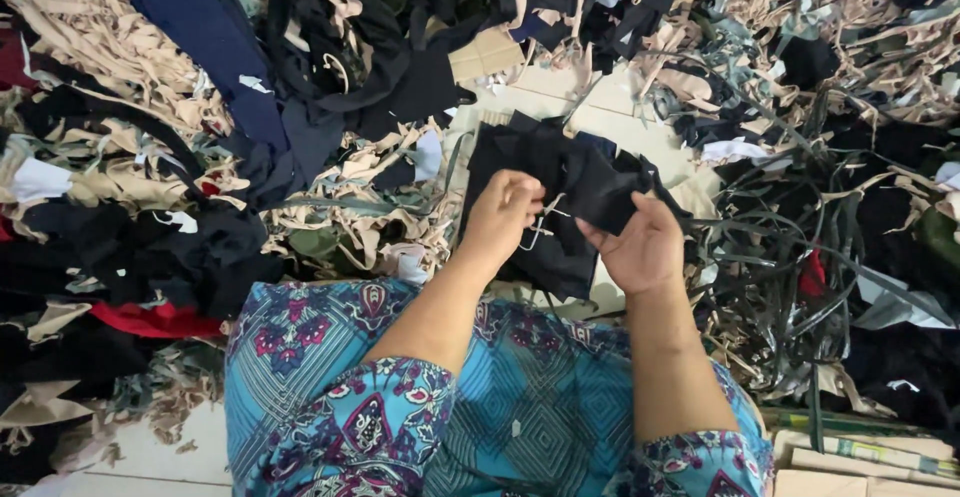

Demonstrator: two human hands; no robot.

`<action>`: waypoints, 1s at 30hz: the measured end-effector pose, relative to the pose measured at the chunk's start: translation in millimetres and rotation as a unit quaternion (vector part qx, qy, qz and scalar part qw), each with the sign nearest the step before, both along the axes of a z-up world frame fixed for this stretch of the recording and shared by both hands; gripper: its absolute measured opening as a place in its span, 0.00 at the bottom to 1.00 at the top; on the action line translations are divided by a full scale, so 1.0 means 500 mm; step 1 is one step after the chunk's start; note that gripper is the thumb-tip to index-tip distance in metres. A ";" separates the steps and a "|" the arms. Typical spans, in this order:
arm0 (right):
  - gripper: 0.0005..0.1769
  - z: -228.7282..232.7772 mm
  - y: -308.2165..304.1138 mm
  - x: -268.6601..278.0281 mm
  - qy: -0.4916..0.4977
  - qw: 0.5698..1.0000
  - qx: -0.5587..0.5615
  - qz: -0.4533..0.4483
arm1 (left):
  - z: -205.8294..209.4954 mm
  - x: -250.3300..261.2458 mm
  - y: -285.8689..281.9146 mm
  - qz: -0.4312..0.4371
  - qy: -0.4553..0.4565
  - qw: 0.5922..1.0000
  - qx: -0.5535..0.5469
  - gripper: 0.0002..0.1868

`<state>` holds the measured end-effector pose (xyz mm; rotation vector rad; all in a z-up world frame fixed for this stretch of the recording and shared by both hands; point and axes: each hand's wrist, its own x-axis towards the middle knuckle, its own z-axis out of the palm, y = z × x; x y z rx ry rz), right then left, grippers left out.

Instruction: Sorting through a large pile of fabric scraps by hand on the floor

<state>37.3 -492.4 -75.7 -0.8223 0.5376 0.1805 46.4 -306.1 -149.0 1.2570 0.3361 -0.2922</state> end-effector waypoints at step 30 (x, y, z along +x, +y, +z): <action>0.13 -0.200 -0.085 0.183 -0.043 0.732 -0.661 0.156 | -0.033 0.109 0.052 -0.038 0.028 0.913 0.406 0.31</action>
